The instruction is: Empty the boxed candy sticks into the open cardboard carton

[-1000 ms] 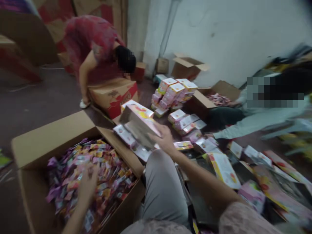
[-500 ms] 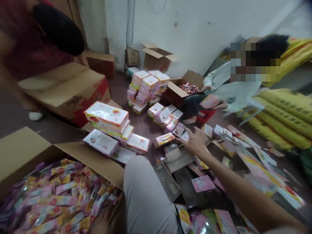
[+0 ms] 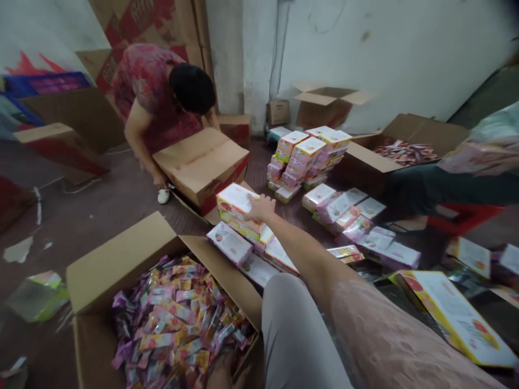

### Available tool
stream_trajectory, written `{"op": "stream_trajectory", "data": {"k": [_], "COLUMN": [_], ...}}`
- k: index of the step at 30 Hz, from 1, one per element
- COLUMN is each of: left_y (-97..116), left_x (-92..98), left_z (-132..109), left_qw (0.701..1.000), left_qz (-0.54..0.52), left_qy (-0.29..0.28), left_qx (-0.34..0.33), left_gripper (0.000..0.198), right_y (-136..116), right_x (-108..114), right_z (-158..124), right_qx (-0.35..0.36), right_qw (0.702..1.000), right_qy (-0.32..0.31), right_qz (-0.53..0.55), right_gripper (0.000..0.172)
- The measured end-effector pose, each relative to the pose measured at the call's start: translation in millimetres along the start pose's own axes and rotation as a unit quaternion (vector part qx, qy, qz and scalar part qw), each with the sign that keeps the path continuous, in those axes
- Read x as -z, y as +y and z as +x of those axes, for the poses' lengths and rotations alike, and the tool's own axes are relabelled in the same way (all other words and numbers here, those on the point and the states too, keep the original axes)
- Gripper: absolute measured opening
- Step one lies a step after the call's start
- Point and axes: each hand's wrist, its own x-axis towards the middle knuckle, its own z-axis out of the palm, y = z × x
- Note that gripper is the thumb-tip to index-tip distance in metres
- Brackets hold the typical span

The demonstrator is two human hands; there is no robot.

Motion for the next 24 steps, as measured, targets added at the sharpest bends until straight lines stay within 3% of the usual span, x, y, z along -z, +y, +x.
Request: {"op": "stream_trajectory", "data": {"k": [2,4,6,7,8,10,13,15,17,22,24], "left_y": [7.7,19.9,41.2,55.4,71.1,102.7,134.3,138.9,133.1,115.3,115.7], "left_x": [5.9,21.7,51.7,71.7,93.8,138.5,183.7,192.2,189.9,184.7,186.8], "left_z": [-2.1,1.6,8.9,12.3,14.6,14.3,2.2,-9.7,-21.0,-39.4,-45.7], "left_qw": [0.997,0.981,0.934,0.894,0.858,0.794,0.739,0.712,0.696,0.689,0.692], "left_qz": [-0.067,-0.166,-0.290,-0.362,-0.433,-0.545,-0.625,-0.647,-0.651,-0.644,-0.641], "left_qy": [0.030,0.102,0.198,0.255,0.269,0.265,0.249,0.270,0.300,0.333,0.331], "left_qx": [-0.002,0.025,0.068,0.075,0.069,0.042,-0.020,-0.037,-0.039,-0.017,-0.008], "left_gripper": [0.054,0.050,0.050,0.052,0.056,0.062,0.063,0.062,0.062,0.050,0.044], "right_y": [8.1,8.3,-1.3,-9.7,-19.9,-43.1,-73.2,-84.6,-89.4,-93.8,-100.0], "right_x": [1.3,2.3,-2.8,-8.3,-15.2,-31.8,-57.8,-74.3,-89.4,-114.6,-119.5], "right_z": [-15.7,-37.8,-66.7,-83.6,-101.7,-139.9,-190.8,-213.2,-225.1,-229.9,-227.3], "right_qx": [-0.034,-0.031,0.014,0.037,0.053,0.071,0.096,0.104,0.114,0.143,0.123], "right_qw": [0.993,0.955,0.865,0.809,0.757,0.681,0.611,0.582,0.572,0.560,0.555], "right_qy": [-0.002,-0.043,-0.126,-0.176,-0.227,-0.322,-0.411,-0.440,-0.455,-0.471,-0.465], "right_qz": [0.114,0.293,0.485,0.559,0.610,0.654,0.669,0.676,0.673,0.666,0.679], "right_gripper": [0.106,0.093,0.081,0.078,0.078,0.079,0.080,0.087,0.095,0.104,0.097]}}
